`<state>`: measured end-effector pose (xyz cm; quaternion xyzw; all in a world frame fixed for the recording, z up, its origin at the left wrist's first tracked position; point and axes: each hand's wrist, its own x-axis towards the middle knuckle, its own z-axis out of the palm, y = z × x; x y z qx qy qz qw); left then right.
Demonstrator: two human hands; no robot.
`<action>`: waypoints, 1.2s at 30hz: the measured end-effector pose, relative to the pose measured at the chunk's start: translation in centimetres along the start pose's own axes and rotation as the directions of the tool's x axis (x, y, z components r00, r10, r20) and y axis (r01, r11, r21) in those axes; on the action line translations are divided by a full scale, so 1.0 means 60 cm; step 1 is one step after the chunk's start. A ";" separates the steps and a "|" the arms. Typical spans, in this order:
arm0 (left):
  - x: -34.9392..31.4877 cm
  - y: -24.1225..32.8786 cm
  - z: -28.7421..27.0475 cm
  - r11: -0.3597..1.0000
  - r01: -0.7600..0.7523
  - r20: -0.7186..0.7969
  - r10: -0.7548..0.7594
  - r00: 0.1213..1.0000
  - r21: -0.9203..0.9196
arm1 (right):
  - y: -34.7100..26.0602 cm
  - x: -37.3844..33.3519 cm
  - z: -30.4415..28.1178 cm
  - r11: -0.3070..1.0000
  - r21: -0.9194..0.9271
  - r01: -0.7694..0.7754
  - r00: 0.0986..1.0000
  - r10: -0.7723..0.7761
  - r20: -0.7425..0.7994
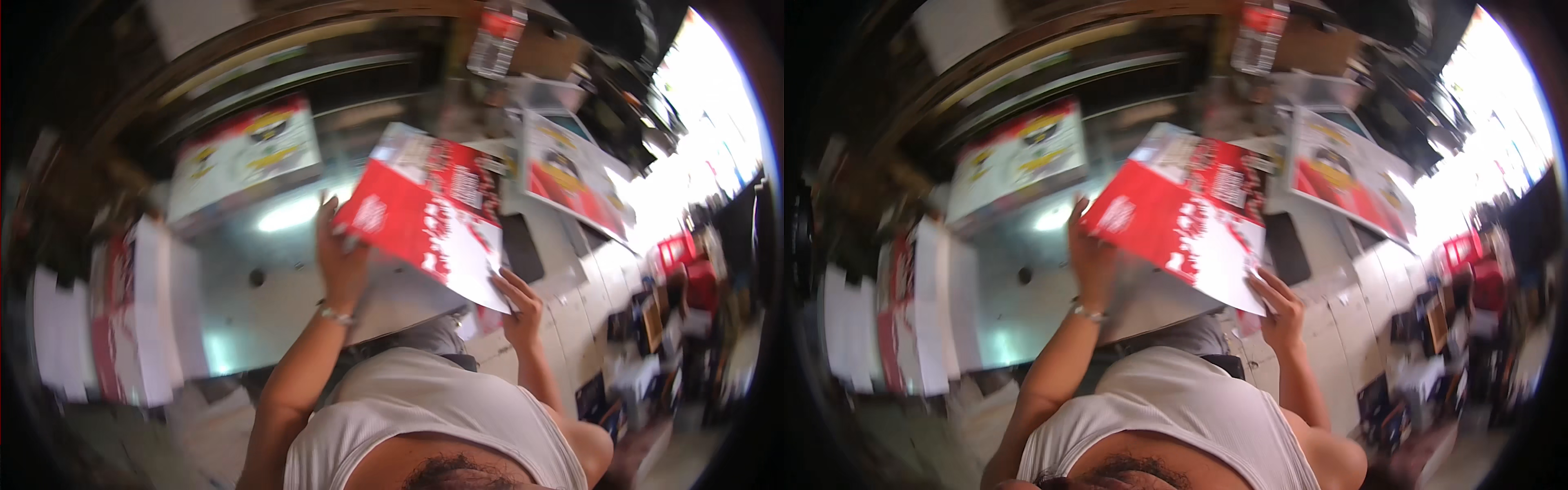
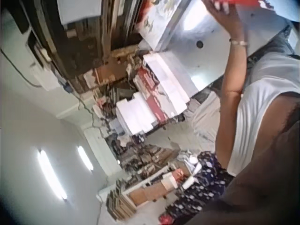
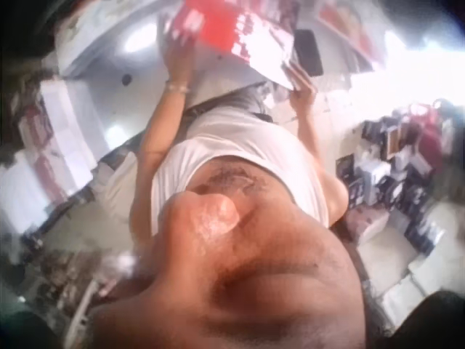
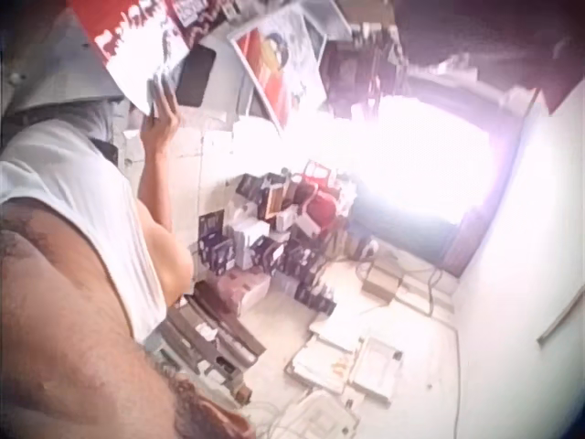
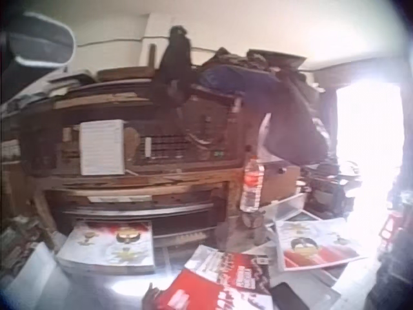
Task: The person aligns stacks of printed book covers and paper sheets by hand and cuts them using a paper cutting machine.
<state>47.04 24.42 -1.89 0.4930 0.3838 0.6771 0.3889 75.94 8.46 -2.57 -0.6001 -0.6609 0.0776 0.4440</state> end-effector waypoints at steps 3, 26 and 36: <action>-0.025 -0.020 0.010 0.873 0.417 0.235 -0.363 0.902 -0.252 | -0.025 -0.006 0.030 1.000 0.027 -0.009 0.999 0.011 -0.043; -0.157 0.290 -0.495 0.958 -0.190 -0.542 0.045 0.839 -0.216 | -0.140 0.031 0.200 0.947 0.242 0.212 0.950 -0.258 0.175; -0.248 0.395 -0.784 0.992 -0.109 -0.778 0.111 0.618 0.055 | -0.171 0.077 0.283 0.883 0.417 0.216 0.849 -0.381 0.366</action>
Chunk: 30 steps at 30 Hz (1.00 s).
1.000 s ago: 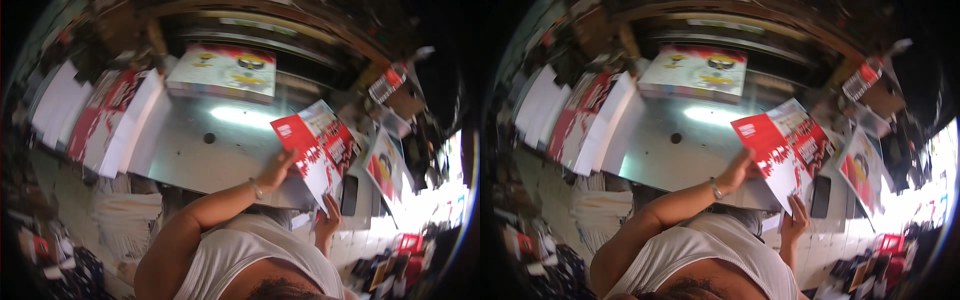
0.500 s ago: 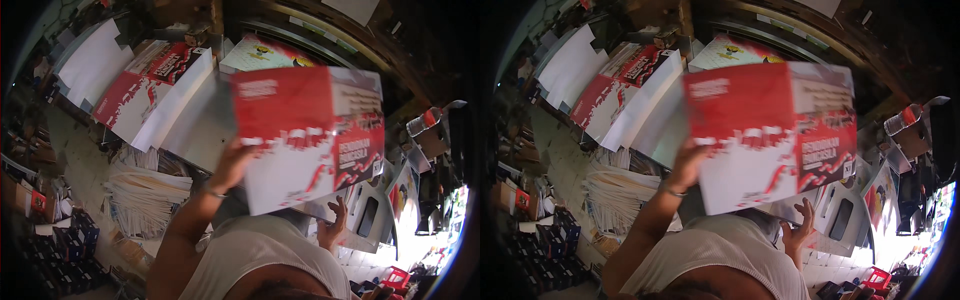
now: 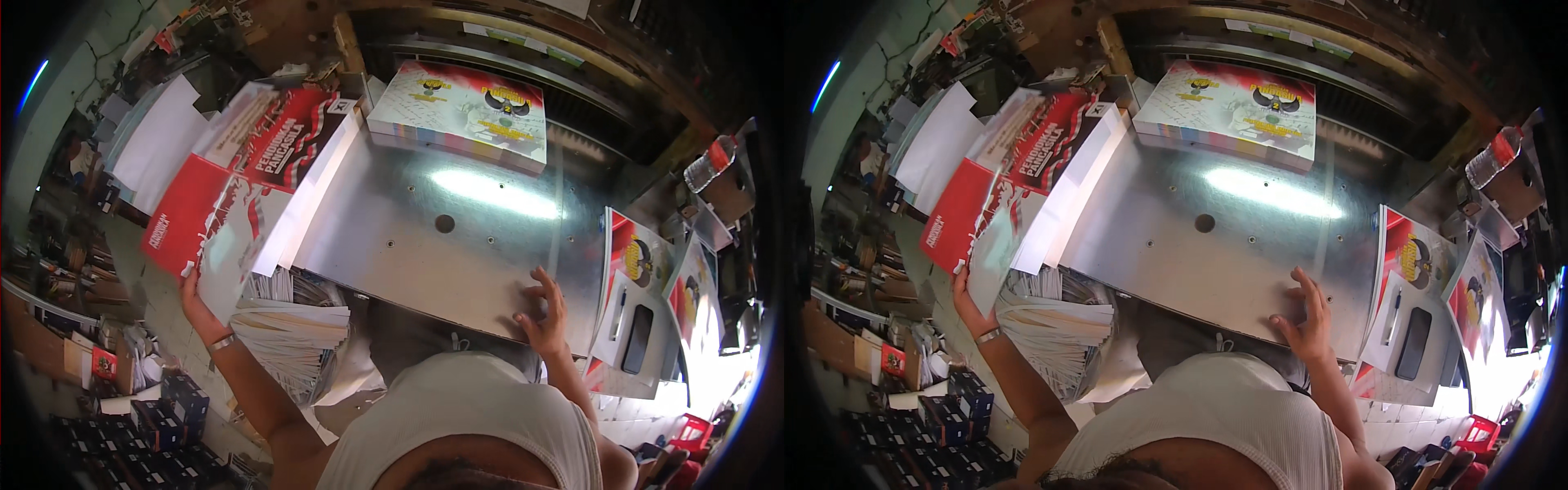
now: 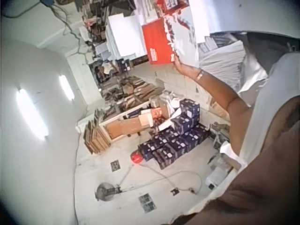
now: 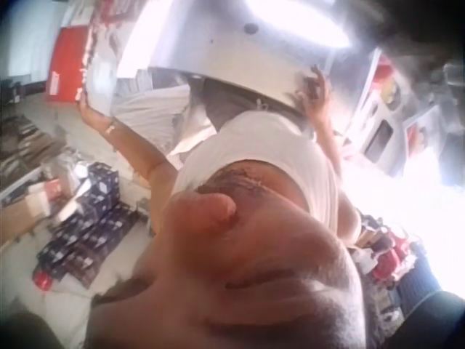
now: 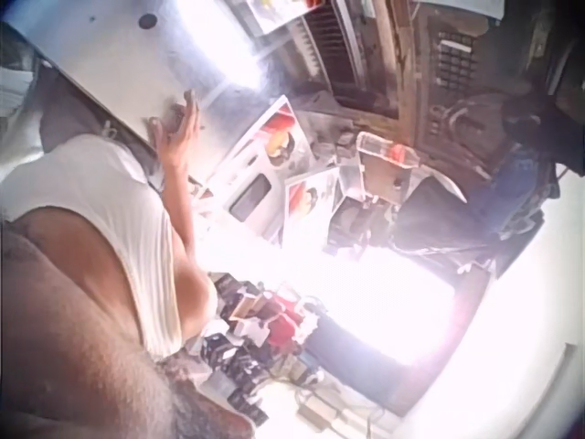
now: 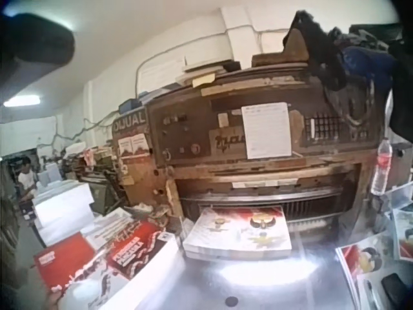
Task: The person aligns stacks of printed book covers and paper sheets by hand and cuts them using a paper cutting machine.
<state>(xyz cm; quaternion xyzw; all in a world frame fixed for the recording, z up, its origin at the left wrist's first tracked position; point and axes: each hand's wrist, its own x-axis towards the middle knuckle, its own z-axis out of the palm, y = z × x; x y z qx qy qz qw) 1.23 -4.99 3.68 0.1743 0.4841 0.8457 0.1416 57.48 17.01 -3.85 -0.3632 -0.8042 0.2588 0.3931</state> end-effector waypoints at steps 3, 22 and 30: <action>0.039 -0.013 -0.043 0.976 0.216 -0.053 -0.217 0.975 -0.021 | -0.006 0.005 -0.003 0.998 -0.026 -0.056 0.998 0.057 0.023; 0.100 -0.075 0.027 0.979 0.199 -0.127 -0.192 0.973 0.046 | 0.008 0.008 -0.007 0.967 0.112 -0.228 0.967 0.239 -0.091; 0.122 -0.086 0.010 0.980 0.158 -0.141 -0.141 0.980 0.117 | 0.012 0.007 -0.004 0.965 0.123 -0.233 0.968 0.243 -0.067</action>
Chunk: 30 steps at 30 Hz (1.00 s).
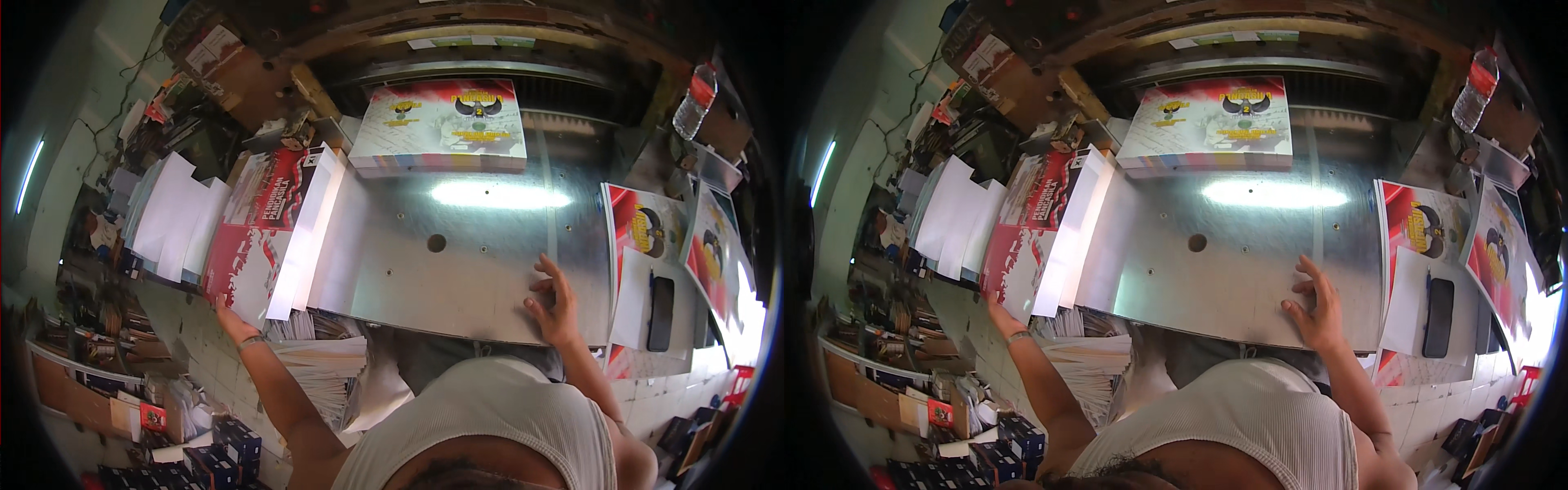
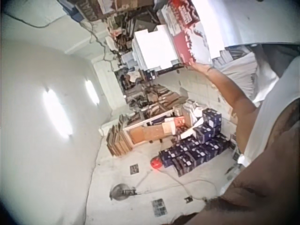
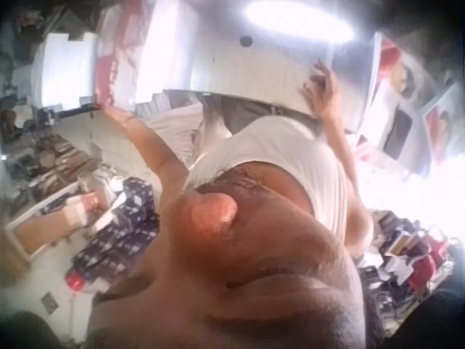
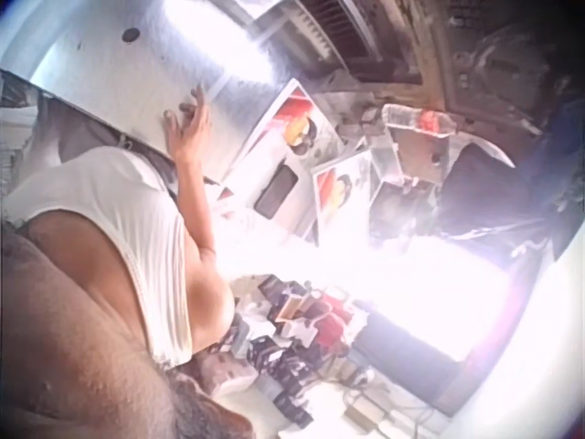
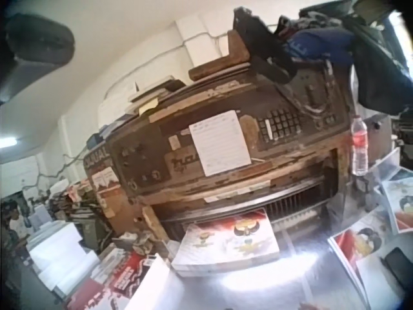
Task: The person aligns stacks of printed book covers and paper sheets by hand and cuts them using a paper cutting machine.
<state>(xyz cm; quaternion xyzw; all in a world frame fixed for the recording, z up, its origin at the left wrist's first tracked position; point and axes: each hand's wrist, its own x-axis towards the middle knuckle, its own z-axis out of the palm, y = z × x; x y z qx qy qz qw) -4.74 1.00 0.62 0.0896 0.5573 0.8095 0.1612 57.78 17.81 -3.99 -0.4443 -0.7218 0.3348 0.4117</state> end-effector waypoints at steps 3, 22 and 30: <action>-0.017 0.011 0.003 0.999 -0.004 0.026 0.006 1.000 -0.048 | -0.002 0.001 0.000 0.999 0.030 -0.013 1.000 0.013 -0.004; -0.217 -0.008 0.182 -0.075 -0.812 0.443 0.865 0.235 0.578 | 0.007 0.003 -0.016 0.991 0.112 -0.071 0.997 0.068 0.035; -0.427 -0.176 0.384 0.617 -0.765 0.924 0.159 0.348 0.182 | -0.002 -0.059 -0.178 0.959 -0.174 0.224 0.917 -0.268 -0.297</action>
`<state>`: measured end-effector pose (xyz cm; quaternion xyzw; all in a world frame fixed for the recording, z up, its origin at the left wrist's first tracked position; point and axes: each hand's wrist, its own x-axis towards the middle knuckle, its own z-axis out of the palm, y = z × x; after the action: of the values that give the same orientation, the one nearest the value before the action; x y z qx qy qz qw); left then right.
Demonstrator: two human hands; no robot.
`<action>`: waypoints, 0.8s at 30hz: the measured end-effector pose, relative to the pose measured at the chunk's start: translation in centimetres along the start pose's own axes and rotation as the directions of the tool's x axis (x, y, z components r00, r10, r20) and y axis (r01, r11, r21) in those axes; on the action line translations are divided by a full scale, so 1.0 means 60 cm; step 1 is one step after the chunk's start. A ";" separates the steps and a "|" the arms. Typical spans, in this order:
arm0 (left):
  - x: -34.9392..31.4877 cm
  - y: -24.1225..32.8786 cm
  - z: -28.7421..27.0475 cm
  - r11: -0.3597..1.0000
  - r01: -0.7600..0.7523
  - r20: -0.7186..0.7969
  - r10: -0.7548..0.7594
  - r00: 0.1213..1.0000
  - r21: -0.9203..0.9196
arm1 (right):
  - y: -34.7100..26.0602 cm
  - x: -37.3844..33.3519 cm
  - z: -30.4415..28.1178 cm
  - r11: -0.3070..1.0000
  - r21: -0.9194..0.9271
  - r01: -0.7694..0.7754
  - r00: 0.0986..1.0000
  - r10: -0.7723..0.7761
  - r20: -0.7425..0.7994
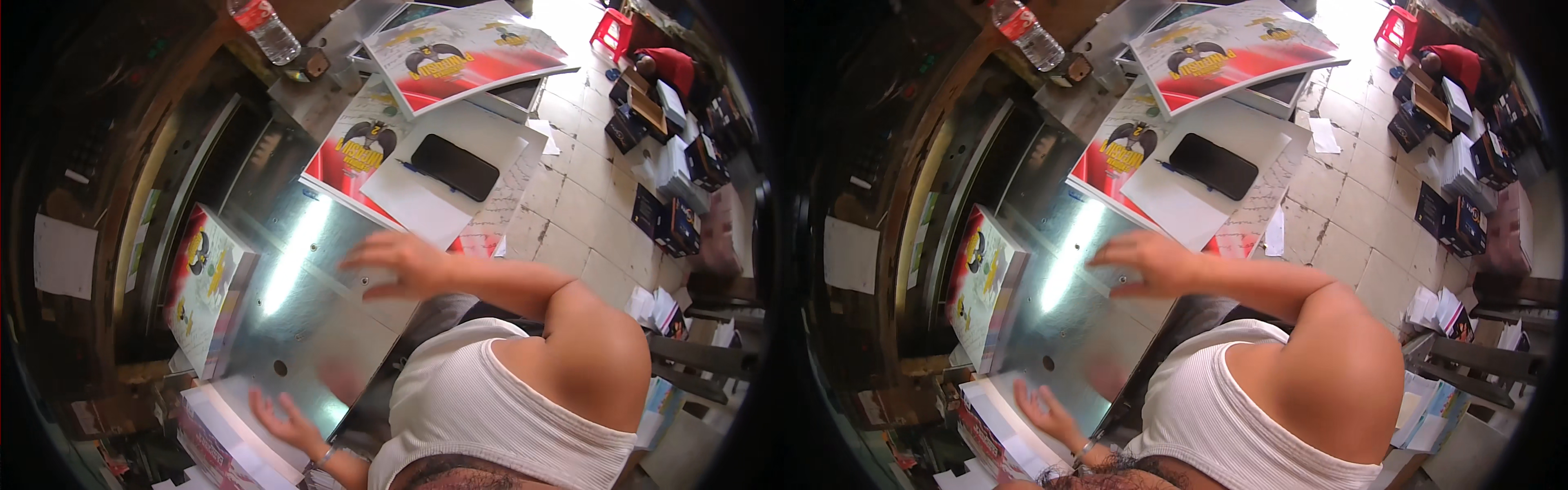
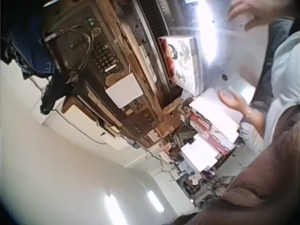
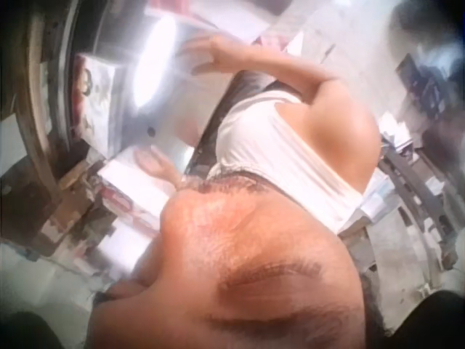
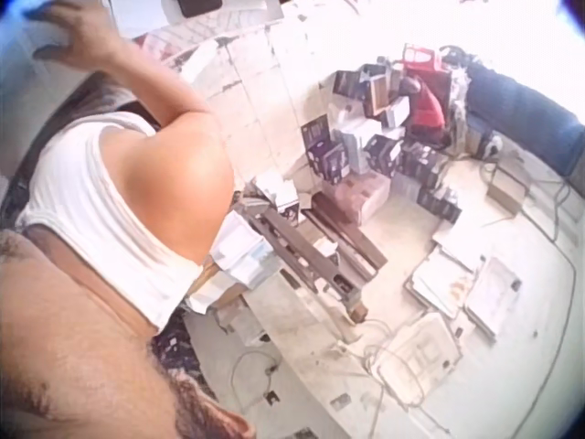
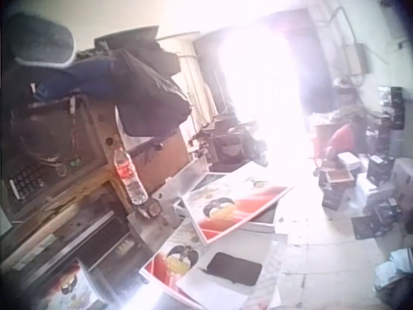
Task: The person aligns stacks of printed book covers and paper sheets by hand and cuts them using a paper cutting machine.
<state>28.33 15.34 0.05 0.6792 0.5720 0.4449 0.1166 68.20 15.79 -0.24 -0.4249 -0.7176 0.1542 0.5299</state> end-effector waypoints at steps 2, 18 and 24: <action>0.008 0.045 0.062 0.978 -0.200 0.268 0.175 0.947 0.066 | 0.040 0.005 -0.077 0.984 -0.180 -0.012 0.991 -0.011 -0.131; -0.042 0.203 0.338 0.823 -0.552 0.672 0.485 0.560 -0.133 | 0.298 0.042 -0.333 0.262 -0.931 -0.254 0.967 0.100 -0.236; -0.036 0.201 0.339 0.901 -0.398 0.605 0.416 0.679 -0.173 | 0.251 0.078 -0.372 0.435 -0.851 -0.293 0.934 -0.058 -0.351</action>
<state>51.57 16.71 -4.67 0.8961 0.3282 0.2149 0.2078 94.44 23.22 1.34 -0.7084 -0.5588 -0.2831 0.3251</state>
